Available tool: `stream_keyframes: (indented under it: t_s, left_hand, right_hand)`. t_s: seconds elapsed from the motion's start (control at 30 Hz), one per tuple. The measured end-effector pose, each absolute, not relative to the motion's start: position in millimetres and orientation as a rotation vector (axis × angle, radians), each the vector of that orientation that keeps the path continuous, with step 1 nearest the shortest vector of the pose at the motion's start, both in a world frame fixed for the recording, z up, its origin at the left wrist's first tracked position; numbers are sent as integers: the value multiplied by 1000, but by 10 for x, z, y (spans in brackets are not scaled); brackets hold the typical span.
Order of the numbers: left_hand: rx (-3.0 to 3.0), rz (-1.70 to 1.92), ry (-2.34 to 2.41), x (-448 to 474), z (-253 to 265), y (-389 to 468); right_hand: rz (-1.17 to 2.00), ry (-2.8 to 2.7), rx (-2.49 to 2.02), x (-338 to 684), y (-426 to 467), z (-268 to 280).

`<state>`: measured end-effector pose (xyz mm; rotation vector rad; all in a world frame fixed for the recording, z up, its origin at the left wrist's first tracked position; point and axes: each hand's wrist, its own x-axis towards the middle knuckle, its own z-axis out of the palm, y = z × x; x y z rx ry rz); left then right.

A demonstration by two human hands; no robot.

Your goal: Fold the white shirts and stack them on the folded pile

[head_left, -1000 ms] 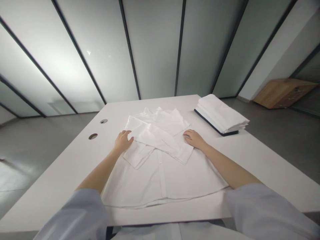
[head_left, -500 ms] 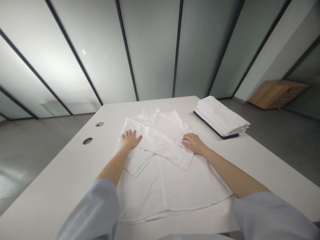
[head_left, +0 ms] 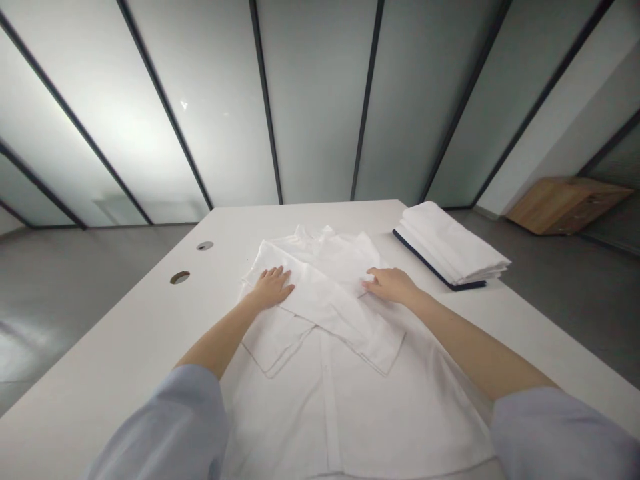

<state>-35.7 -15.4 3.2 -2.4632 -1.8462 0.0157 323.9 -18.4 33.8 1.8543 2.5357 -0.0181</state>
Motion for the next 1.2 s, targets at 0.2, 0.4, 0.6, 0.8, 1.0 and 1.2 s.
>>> stream_keyframes:
  t_s: [0.2, 0.4, 0.6, 0.8, 1.0, 1.2]
  left_hand:
    - [-2313, -127, -1957, -173, 89, 177]
    - [-2322, 73, -2193, -151, -11, 266]
    - [-2327, 117, -2208, -179, 55, 11]
    - [-2380, 243, -2183, -255, 328, 31]
    - [-2174, -131, -2362, -117, 419, 503]
    - [-2173, -360, -2641, -6, 193, 932]
  right_hand:
    - [2, 2478, 2042, 2939, 245, 205]
    - [-195, 2252, 2124, 2862, 344, -22]
    - [-180, 2290, 2063, 2885, 103, -26]
    - [-91, 2364, 1875, 2997, 61, 207]
    - [-203, 2553, 1996, 2794, 633, 429]
    - [-443, 2525, 2198, 2433, 1081, 287]
